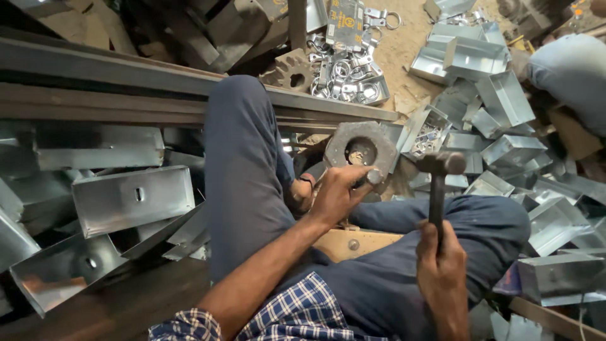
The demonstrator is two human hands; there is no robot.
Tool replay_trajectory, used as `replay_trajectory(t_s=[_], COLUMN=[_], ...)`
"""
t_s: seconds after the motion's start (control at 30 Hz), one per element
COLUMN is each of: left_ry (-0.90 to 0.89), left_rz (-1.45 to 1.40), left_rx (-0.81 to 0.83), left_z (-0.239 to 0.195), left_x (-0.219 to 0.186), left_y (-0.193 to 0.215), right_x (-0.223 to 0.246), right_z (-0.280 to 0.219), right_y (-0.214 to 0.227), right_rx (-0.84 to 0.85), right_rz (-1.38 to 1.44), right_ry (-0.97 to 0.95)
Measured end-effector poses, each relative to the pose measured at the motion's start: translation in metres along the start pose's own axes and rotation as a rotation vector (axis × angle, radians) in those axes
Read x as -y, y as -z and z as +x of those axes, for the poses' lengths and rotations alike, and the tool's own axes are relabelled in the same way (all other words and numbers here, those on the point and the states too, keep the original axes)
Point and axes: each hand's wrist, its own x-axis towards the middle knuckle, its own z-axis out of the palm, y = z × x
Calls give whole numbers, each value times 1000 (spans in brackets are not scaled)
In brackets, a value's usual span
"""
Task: The person uses a hammer and a small metal rod to secure parts within a larger hexagonal metal component while sitting on the floor. They hit the rod with the hammer repeatedly and handle multiple small metal pieces throughout the process.
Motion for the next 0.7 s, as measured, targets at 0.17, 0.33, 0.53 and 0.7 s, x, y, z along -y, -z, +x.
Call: replay_trajectory(t_s=[0.17, 0.33, 0.53, 0.7], left_ry=[17, -45, -65, -6], left_rz=[10, -28, -6, -39], left_rx=[16, 7, -12, -14], left_z=[-5, -9, -8, -7], left_x=[7, 15, 7, 5], left_y=[-3, -7, -5, -5], right_x=[28, 20, 24, 19], right_z=[-29, -51, -46, -55], right_y=[6, -5, -29, -1], right_rx=[-54, -167, 37, -88], right_rz=[-226, -121, -379, -340], right_ry=[137, 310, 82, 317])
